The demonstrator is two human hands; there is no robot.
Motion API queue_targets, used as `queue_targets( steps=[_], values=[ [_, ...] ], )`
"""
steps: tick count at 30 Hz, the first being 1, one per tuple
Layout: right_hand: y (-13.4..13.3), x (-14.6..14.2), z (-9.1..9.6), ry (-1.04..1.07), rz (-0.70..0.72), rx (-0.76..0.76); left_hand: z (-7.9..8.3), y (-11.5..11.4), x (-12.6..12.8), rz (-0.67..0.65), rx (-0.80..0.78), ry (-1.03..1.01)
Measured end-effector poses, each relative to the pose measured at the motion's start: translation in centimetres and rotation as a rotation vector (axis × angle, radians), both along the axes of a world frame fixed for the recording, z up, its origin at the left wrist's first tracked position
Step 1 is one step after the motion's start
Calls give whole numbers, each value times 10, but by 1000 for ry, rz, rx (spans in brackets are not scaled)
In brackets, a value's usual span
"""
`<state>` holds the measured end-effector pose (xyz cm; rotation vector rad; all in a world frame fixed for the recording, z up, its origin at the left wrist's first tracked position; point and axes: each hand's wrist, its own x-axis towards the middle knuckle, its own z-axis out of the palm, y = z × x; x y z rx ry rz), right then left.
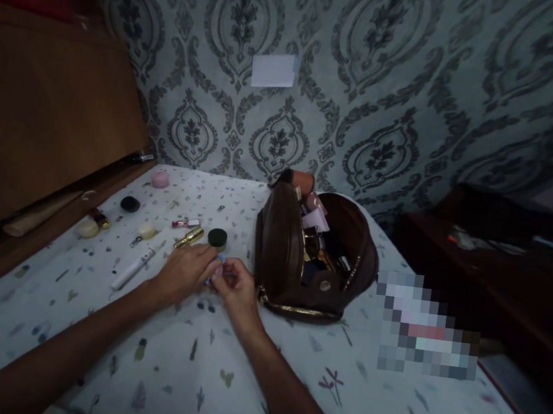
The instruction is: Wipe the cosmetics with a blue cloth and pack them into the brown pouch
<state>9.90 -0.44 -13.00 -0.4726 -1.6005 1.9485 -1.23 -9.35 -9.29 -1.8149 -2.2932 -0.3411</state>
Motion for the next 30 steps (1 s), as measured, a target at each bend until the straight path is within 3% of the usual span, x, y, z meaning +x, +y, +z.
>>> queue_targets(
  steps=[5, 11, 15, 22, 27, 30],
  values=[
    [-2, 0, -1, 34, 24, -27, 13, -4, -10, 123, -77, -107],
    [-3, 1, 0, 31, 22, -59, 11, -15, -31, 225, -88, -154],
    [-4, 0, -1, 31, -2, -89, 12, -18, -32, 230, -64, -175],
    [-1, -1, -4, -9, -84, -144, 19, -21, -28, 152, -7, -225],
    [1, 0, -2, -6, -84, -108, 19, -26, -47, -48, 43, -582],
    [1, 1, -2, 14, -59, -97, 20, -27, -54, -88, 50, -730]
  ],
)
